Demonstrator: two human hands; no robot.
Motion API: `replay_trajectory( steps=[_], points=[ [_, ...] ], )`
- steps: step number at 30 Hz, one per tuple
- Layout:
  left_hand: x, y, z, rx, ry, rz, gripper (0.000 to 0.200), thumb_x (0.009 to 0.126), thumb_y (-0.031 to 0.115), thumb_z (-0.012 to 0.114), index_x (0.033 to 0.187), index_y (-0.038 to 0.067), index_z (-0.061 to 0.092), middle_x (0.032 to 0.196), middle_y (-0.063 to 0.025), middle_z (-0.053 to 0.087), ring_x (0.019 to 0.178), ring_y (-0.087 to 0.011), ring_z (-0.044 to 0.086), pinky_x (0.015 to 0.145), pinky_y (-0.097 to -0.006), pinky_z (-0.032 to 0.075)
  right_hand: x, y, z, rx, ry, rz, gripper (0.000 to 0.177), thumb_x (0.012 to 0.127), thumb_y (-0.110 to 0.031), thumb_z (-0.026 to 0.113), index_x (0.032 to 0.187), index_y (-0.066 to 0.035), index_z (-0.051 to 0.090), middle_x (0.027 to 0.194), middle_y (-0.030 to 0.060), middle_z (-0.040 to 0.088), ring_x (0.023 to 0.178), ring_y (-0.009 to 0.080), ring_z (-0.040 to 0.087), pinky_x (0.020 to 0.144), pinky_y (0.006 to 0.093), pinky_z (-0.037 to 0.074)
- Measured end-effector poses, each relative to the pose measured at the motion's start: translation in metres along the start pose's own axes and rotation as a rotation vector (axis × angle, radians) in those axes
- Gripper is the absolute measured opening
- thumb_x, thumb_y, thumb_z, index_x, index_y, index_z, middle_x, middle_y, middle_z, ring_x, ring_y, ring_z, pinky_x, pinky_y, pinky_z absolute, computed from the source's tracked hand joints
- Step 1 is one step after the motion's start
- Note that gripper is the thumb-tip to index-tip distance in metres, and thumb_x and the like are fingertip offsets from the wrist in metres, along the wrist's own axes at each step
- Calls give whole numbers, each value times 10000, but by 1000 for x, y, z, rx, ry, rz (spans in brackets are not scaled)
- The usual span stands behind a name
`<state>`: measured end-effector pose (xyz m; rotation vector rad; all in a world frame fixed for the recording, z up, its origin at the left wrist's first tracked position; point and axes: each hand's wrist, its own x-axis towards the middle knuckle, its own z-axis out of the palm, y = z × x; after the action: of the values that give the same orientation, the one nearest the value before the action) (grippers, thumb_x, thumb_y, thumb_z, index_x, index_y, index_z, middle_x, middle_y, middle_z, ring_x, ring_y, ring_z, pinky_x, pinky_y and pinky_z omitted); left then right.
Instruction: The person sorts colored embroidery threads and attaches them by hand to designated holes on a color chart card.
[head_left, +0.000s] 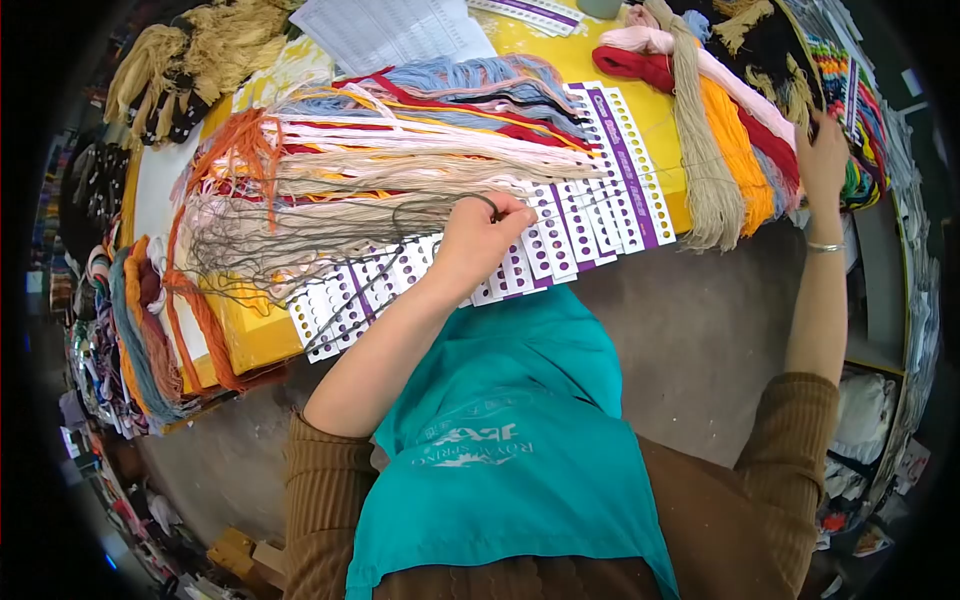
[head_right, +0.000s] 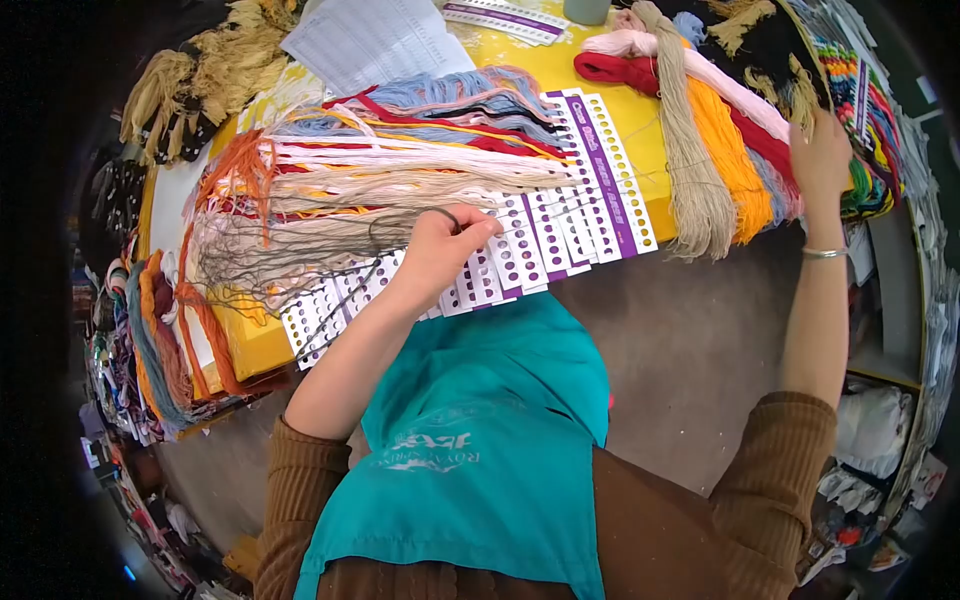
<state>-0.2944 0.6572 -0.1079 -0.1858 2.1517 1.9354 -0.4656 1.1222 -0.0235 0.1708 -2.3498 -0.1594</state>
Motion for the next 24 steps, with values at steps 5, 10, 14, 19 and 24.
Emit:
replay_trajectory(
  steps=[5,10,14,19,24],
  points=[
    [-11,15,5,22,-3,-74,160,868,118,635,907,-25,695,787,-13,639,707,-56,536,635,-226,431,-33,-204,-79,1012,-408,-52,484,780,-29,672,1247,-46,547,1292,146,555,1258,280,491,1074,358,361],
    [-12,9,3,-58,-32,74,174,903,139,632,919,-25,687,785,-6,634,699,-45,517,618,-210,410,-67,-295,-89,1196,-843,-385,650,737,-119,707,1344,-87,476,1077,146,635,908,294,617,803,371,494],
    [-19,14,-5,33,10,8,150,910,133,616,893,-4,676,742,27,583,643,-39,462,568,-215,378,-75,-298,-77,1121,-887,-221,352,774,-143,700,1118,-92,646,675,99,641,585,198,632,539,341,481],
    [-17,6,-1,-80,25,-66,215,947,190,552,958,-1,651,799,-22,637,548,-28,398,489,-201,325,-94,-295,-67,1382,-796,24,90,800,-84,682,882,-48,690,649,73,614,563,95,550,521,250,429],
    [-22,17,-10,-389,54,-278,335,979,236,471,1153,-36,558,1133,-165,662,463,-45,318,411,-200,242,-95,-289,-35,1422,-728,247,83,803,-72,659,845,0,660,659,51,621,592,92,553,558,243,441]
  ],
)
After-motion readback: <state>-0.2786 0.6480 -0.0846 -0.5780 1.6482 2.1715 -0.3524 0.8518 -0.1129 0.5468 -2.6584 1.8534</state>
